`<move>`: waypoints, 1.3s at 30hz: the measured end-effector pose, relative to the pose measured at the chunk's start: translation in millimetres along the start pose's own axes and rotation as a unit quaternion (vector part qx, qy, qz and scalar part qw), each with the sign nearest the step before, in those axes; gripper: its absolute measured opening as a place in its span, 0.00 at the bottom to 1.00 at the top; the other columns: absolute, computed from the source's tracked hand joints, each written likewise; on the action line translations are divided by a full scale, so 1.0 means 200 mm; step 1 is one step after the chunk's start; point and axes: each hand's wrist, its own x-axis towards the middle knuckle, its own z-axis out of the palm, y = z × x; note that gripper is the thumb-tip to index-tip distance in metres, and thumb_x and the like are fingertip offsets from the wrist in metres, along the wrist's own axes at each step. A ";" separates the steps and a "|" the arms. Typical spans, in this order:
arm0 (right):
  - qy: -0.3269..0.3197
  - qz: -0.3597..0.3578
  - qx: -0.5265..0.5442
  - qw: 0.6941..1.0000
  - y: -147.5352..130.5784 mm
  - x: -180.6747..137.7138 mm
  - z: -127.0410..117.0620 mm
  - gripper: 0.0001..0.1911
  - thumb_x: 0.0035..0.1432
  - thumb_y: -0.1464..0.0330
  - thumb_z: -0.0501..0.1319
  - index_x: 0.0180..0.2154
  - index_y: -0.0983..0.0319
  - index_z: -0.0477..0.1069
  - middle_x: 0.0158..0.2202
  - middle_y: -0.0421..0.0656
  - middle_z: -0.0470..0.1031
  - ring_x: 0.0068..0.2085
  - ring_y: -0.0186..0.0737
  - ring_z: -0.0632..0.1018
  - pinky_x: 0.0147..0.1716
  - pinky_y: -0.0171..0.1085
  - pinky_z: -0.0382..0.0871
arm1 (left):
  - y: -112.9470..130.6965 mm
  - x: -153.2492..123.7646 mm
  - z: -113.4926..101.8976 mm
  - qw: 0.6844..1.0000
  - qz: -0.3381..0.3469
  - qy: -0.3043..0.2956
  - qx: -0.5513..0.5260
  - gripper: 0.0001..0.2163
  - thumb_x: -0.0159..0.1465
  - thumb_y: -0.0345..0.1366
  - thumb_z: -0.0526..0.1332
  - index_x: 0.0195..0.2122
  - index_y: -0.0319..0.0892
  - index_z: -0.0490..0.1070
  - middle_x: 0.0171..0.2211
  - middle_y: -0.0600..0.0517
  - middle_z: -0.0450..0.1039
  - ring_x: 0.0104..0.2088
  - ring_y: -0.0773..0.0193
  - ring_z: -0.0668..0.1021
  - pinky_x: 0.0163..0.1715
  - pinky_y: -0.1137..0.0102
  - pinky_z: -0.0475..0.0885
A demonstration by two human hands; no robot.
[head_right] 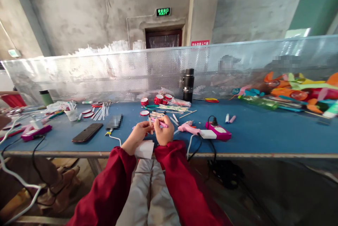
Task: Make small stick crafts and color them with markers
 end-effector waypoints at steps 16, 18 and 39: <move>-0.015 -0.010 0.032 0.999 -0.03 0.00 -0.01 0.12 0.66 0.60 0.61 0.29 0.56 0.68 0.25 0.40 0.79 0.29 0.42 0.80 0.31 0.38 0.71 | -0.01 0.00 -0.01 1.000 -0.015 0.005 0.010 0.17 0.50 0.45 0.75 0.23 0.40 0.71 0.21 0.54 0.68 0.22 0.70 0.66 0.25 0.71 0.54; -0.015 -0.008 0.028 0.999 -0.03 0.00 -0.01 0.12 0.66 0.60 0.61 0.29 0.56 0.68 0.25 0.39 0.78 0.28 0.42 0.79 0.31 0.38 0.70 | 0.00 0.00 0.00 1.000 -0.013 0.003 0.012 0.17 0.50 0.46 0.75 0.22 0.40 0.71 0.20 0.54 0.68 0.23 0.70 0.66 0.25 0.71 0.54; -0.007 0.001 0.021 1.000 -0.02 0.00 -0.01 0.14 0.66 0.58 0.60 0.28 0.56 0.68 0.26 0.40 0.78 0.28 0.41 0.78 0.32 0.39 0.71 | 0.02 -0.02 0.01 1.000 -0.009 0.005 -0.003 0.19 0.48 0.47 0.78 0.23 0.39 0.73 0.21 0.53 0.69 0.24 0.69 0.67 0.26 0.71 0.58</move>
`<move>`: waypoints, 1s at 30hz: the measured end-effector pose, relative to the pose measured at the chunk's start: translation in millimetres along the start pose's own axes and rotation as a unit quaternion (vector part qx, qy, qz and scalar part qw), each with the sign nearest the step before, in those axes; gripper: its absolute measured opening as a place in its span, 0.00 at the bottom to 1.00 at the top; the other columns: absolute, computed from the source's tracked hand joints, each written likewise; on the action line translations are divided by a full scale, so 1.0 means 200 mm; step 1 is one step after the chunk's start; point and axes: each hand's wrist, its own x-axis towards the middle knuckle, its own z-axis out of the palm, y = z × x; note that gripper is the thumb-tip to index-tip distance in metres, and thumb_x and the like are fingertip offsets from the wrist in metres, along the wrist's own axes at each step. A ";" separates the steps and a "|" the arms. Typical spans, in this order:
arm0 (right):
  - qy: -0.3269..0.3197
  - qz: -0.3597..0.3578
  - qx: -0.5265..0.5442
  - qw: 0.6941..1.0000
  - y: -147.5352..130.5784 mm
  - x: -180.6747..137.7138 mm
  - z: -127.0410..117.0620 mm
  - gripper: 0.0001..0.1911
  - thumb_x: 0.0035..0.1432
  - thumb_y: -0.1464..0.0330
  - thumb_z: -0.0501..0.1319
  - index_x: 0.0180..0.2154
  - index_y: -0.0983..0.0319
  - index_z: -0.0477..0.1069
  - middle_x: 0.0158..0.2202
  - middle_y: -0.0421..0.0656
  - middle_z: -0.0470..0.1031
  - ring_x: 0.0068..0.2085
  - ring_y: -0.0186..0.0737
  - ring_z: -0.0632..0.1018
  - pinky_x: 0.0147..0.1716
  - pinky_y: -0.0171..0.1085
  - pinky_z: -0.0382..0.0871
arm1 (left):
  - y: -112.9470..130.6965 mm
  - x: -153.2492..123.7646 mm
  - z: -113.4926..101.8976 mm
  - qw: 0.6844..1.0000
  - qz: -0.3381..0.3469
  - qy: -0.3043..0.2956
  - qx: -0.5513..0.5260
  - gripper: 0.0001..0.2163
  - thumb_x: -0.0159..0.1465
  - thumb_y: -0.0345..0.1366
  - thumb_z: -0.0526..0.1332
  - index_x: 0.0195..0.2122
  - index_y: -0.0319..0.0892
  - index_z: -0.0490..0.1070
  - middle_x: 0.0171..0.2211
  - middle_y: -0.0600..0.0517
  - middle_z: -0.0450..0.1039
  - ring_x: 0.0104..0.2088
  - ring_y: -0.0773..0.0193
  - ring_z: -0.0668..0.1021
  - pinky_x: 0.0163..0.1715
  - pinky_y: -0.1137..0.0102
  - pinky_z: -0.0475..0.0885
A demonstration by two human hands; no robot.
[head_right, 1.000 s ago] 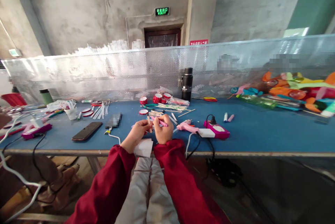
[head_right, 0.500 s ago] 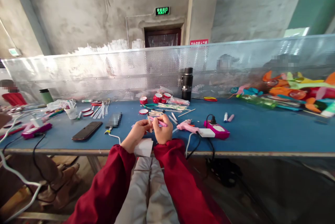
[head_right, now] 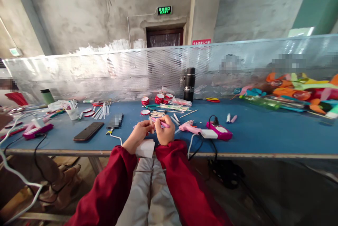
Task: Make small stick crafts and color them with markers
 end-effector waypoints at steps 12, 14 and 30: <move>0.001 -0.009 0.011 1.000 0.00 0.00 0.00 0.13 0.66 0.60 0.61 0.28 0.56 0.69 0.25 0.40 0.78 0.28 0.41 0.78 0.31 0.38 0.70 | 0.01 0.00 0.00 1.000 0.012 -0.004 0.010 0.18 0.52 0.46 0.76 0.21 0.40 0.71 0.20 0.54 0.68 0.24 0.68 0.68 0.28 0.71 0.60; 0.002 -0.009 0.009 1.000 0.00 0.00 0.00 0.13 0.66 0.60 0.61 0.28 0.56 0.69 0.25 0.40 0.78 0.28 0.41 0.78 0.31 0.38 0.70 | 0.01 0.00 0.00 1.000 0.008 -0.002 0.004 0.18 0.50 0.46 0.77 0.21 0.40 0.71 0.20 0.54 0.68 0.24 0.68 0.67 0.27 0.71 0.59; 0.002 0.002 0.006 1.000 -0.01 0.00 0.00 0.13 0.65 0.59 0.61 0.28 0.56 0.69 0.25 0.40 0.78 0.28 0.42 0.79 0.31 0.39 0.71 | 0.00 0.00 0.00 1.000 0.002 -0.002 0.001 0.17 0.50 0.45 0.77 0.22 0.40 0.73 0.22 0.53 0.70 0.25 0.68 0.68 0.27 0.71 0.59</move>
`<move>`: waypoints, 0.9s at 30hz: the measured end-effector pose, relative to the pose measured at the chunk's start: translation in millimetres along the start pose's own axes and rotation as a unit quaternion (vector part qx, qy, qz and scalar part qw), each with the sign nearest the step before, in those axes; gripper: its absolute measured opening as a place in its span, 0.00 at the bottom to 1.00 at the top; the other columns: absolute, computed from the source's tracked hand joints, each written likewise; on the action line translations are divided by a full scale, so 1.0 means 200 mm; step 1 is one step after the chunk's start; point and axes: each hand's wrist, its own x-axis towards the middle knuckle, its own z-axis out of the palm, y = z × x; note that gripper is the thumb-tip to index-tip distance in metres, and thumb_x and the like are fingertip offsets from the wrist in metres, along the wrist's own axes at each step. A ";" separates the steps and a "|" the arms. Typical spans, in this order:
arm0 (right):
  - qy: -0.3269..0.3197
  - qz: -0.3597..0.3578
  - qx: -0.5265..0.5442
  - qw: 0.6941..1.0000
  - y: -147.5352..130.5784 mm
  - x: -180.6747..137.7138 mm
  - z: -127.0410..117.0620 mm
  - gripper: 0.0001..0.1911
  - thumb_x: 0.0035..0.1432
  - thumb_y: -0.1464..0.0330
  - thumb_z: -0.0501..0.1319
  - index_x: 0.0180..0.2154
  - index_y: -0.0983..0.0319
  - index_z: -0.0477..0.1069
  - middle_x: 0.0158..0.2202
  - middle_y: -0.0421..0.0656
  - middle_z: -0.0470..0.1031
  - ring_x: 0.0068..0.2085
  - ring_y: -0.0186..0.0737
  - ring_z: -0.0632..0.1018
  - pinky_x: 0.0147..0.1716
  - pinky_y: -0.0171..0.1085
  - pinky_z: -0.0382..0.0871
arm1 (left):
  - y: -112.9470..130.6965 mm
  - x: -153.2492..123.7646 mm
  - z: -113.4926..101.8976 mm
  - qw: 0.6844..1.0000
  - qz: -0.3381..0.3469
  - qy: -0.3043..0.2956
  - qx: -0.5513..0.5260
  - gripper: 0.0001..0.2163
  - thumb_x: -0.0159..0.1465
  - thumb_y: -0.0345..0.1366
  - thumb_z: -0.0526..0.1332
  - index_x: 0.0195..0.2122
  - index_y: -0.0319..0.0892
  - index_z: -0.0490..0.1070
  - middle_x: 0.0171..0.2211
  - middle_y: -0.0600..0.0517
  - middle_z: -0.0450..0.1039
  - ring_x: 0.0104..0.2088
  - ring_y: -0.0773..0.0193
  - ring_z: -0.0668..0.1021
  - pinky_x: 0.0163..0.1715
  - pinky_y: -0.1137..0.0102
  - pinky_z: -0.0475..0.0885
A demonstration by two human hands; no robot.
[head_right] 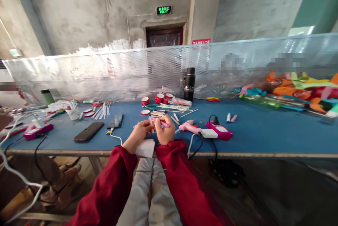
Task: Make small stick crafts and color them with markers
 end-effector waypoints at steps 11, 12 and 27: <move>-0.001 -0.006 -0.003 1.000 0.00 0.00 0.00 0.14 0.65 0.59 0.60 0.28 0.56 0.68 0.25 0.40 0.78 0.29 0.42 0.79 0.32 0.40 0.71 | 0.01 0.00 0.00 1.000 -0.004 0.007 0.007 0.18 0.51 0.46 0.77 0.22 0.39 0.72 0.20 0.54 0.68 0.24 0.68 0.67 0.27 0.71 0.58; -0.001 -0.006 -0.001 1.000 0.00 0.00 0.00 0.14 0.65 0.59 0.60 0.28 0.56 0.68 0.25 0.40 0.78 0.29 0.42 0.79 0.32 0.40 0.71 | 0.01 0.00 0.00 1.000 -0.003 0.005 0.007 0.18 0.51 0.46 0.77 0.22 0.39 0.72 0.20 0.54 0.68 0.24 0.68 0.67 0.27 0.71 0.57; -0.003 0.002 0.001 1.000 0.00 0.00 0.01 0.13 0.65 0.59 0.61 0.29 0.56 0.68 0.26 0.40 0.78 0.29 0.42 0.79 0.32 0.39 0.71 | 0.00 0.00 0.00 1.000 -0.003 0.005 0.009 0.18 0.50 0.47 0.77 0.23 0.40 0.72 0.21 0.54 0.69 0.24 0.68 0.67 0.27 0.71 0.57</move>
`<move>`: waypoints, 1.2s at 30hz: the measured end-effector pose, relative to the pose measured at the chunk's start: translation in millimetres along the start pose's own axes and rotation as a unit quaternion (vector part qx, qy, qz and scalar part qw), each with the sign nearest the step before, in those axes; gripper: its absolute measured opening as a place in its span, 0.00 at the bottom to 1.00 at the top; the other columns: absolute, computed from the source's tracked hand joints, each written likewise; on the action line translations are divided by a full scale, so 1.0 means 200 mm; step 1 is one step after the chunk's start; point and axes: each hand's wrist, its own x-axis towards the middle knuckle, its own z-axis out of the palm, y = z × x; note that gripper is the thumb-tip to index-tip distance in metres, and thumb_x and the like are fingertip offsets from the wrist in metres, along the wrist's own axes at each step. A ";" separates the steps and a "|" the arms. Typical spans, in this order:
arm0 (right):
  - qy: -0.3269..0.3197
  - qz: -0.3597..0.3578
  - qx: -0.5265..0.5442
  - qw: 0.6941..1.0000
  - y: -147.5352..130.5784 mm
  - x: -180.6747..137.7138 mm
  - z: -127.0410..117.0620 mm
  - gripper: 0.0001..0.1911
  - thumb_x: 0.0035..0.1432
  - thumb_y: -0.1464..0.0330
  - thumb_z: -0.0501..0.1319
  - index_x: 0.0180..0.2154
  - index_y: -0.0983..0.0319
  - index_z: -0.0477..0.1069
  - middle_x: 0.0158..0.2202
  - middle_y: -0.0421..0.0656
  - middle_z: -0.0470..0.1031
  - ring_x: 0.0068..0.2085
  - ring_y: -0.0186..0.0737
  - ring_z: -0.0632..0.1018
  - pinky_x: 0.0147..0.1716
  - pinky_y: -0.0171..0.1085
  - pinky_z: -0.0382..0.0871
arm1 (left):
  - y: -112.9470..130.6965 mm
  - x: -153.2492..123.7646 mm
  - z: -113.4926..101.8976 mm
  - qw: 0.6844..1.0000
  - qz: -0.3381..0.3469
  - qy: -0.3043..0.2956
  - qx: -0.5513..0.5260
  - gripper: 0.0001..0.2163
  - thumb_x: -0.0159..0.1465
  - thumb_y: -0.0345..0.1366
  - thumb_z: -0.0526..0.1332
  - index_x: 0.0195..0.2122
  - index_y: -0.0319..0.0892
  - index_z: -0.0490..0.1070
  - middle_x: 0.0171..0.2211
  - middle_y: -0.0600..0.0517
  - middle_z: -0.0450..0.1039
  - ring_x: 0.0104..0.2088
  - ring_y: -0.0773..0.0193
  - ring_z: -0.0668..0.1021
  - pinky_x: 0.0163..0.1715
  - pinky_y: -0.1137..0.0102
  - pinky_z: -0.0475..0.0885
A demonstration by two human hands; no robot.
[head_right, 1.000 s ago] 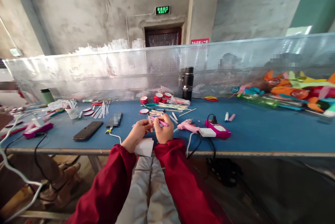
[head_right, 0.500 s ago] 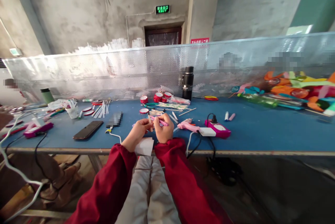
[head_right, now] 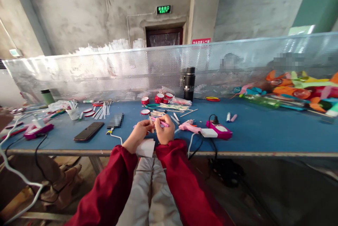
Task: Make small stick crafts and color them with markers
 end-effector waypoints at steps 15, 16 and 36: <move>-0.014 -0.007 0.001 1.000 0.00 0.00 -0.01 0.12 0.65 0.61 0.61 0.29 0.56 0.68 0.26 0.40 0.78 0.29 0.42 0.79 0.33 0.39 0.71 | -0.04 0.03 -0.02 1.000 0.012 -0.010 0.017 0.21 0.50 0.51 0.76 0.22 0.39 0.71 0.20 0.53 0.69 0.23 0.69 0.66 0.27 0.71 0.56; -0.015 -0.008 0.000 1.000 -0.01 0.00 -0.01 0.12 0.65 0.61 0.61 0.29 0.56 0.68 0.26 0.40 0.78 0.30 0.42 0.79 0.33 0.39 0.71 | -0.04 0.03 -0.02 1.000 0.012 -0.010 0.019 0.21 0.51 0.51 0.76 0.23 0.40 0.71 0.20 0.53 0.69 0.23 0.69 0.66 0.26 0.71 0.55; -0.014 -0.008 0.002 1.000 -0.01 0.00 -0.01 0.12 0.66 0.59 0.60 0.30 0.56 0.68 0.27 0.41 0.80 0.30 0.42 0.81 0.34 0.39 0.72 | -0.09 0.06 -0.04 1.000 0.012 -0.024 0.014 0.21 0.51 0.51 0.76 0.23 0.39 0.73 0.22 0.52 0.70 0.24 0.69 0.67 0.25 0.71 0.54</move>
